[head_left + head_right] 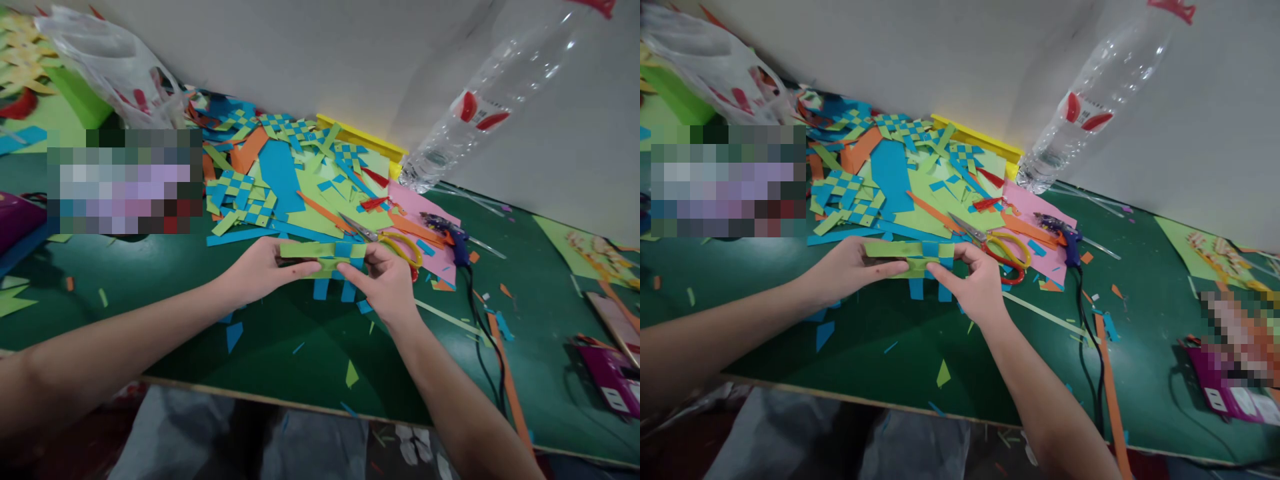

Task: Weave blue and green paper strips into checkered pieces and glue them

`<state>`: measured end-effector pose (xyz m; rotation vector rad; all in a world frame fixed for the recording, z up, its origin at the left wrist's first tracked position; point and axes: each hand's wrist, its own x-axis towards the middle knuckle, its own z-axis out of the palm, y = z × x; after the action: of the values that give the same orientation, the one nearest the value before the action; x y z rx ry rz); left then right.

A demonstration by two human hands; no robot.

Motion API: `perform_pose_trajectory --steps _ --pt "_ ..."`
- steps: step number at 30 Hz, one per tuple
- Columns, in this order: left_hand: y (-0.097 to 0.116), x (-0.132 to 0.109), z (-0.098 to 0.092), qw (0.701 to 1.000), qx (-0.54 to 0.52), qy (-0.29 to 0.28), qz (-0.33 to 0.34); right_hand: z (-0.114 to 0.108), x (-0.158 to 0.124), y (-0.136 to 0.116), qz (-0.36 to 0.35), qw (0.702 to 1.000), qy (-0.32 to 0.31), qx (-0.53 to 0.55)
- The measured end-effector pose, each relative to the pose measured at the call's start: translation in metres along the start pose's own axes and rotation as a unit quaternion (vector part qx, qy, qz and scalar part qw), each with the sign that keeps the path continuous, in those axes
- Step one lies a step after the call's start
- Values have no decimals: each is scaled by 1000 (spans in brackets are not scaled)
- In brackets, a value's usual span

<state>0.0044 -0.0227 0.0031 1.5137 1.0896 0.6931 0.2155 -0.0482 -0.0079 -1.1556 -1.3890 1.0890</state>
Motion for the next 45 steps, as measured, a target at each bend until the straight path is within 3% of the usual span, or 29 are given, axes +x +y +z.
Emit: perform_pose_trajectory --steps 2,5,19,28,37,45 --pt "-1 1 2 997 -74 0 -3 1 0 0 -1 1000 1 16" --pt "-3 1 3 994 -105 5 -2 4 -2 -1 -1 1000 -3 11" --pt "0 0 -1 997 22 65 -38 3 -4 -2 8 995 5 -96" --pt "1 0 -1 995 41 79 -41 3 -5 -4 18 996 -5 -84" --pt "-3 1 -1 996 -13 85 -20 3 -5 -3 24 996 13 -89" --pt "-6 2 1 985 -144 90 -20 3 -5 -1 29 996 23 -79"
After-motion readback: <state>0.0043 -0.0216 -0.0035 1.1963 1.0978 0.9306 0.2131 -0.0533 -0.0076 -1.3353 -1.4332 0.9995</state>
